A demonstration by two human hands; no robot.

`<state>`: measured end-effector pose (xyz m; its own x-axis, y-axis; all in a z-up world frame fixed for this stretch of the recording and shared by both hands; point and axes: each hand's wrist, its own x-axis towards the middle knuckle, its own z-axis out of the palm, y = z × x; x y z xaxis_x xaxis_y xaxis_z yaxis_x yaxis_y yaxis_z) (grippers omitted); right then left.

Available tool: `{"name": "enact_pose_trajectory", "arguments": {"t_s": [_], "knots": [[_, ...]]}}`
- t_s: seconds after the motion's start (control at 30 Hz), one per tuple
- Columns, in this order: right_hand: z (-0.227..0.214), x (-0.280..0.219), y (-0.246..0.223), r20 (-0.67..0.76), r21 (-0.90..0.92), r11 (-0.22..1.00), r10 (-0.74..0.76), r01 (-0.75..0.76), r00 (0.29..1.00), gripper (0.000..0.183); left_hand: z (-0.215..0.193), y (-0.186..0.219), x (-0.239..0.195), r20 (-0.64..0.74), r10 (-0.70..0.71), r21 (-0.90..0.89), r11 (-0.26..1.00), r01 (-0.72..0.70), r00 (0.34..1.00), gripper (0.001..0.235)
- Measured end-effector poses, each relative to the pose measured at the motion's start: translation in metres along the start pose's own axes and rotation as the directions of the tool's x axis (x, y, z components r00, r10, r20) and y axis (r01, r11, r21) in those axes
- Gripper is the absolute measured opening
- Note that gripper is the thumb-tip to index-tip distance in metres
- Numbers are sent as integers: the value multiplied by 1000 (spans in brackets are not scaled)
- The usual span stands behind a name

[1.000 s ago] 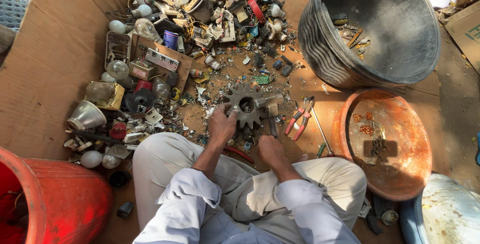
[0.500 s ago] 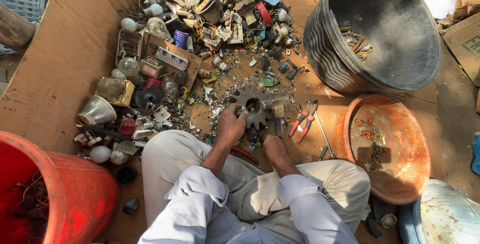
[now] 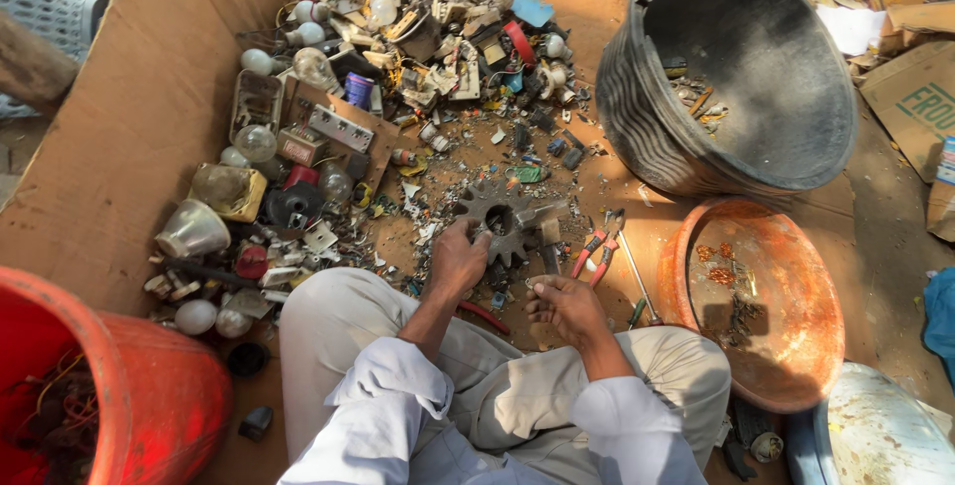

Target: The person sits on the ground and uses a hammer to repeatedly strike a metal gear-like component placed on a cardboard sheet. The person adjusts the component's position and continues hammering to break it apart, surrounded by piles of electronic waste and debris.

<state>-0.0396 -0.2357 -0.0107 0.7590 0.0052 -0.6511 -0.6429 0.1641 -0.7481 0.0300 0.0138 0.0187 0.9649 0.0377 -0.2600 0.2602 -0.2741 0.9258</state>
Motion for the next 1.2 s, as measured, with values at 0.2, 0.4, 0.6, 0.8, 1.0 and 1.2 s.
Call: {"name": "enact_pose_trajectory", "arguments": {"t_s": [0.2,0.4,0.6,0.8,1.0,1.2], "knots": [[-2,-39,-21,-46,213,969,-115,122,992,19,11,-5,0,105,-8,56,998,2,994,32],[-49,-65,-49,-348,481,680,-430,553,833,13,35,5,-30,273,137,388,890,-240,952,26],[-41,-53,-46,-398,218,873,-329,436,857,12,29,15,-15,218,-168,265,958,107,961,32],[34,49,29,-78,-978,206,-474,25,877,20,25,3,-12,27,149,192,970,-152,988,31],[36,84,50,-170,-980,172,-435,-104,884,23,6,1,-13,74,41,136,989,-50,996,33],[49,21,8,-95,-858,476,-515,192,852,24,1,0,2,166,52,136,988,-75,985,27]]}}
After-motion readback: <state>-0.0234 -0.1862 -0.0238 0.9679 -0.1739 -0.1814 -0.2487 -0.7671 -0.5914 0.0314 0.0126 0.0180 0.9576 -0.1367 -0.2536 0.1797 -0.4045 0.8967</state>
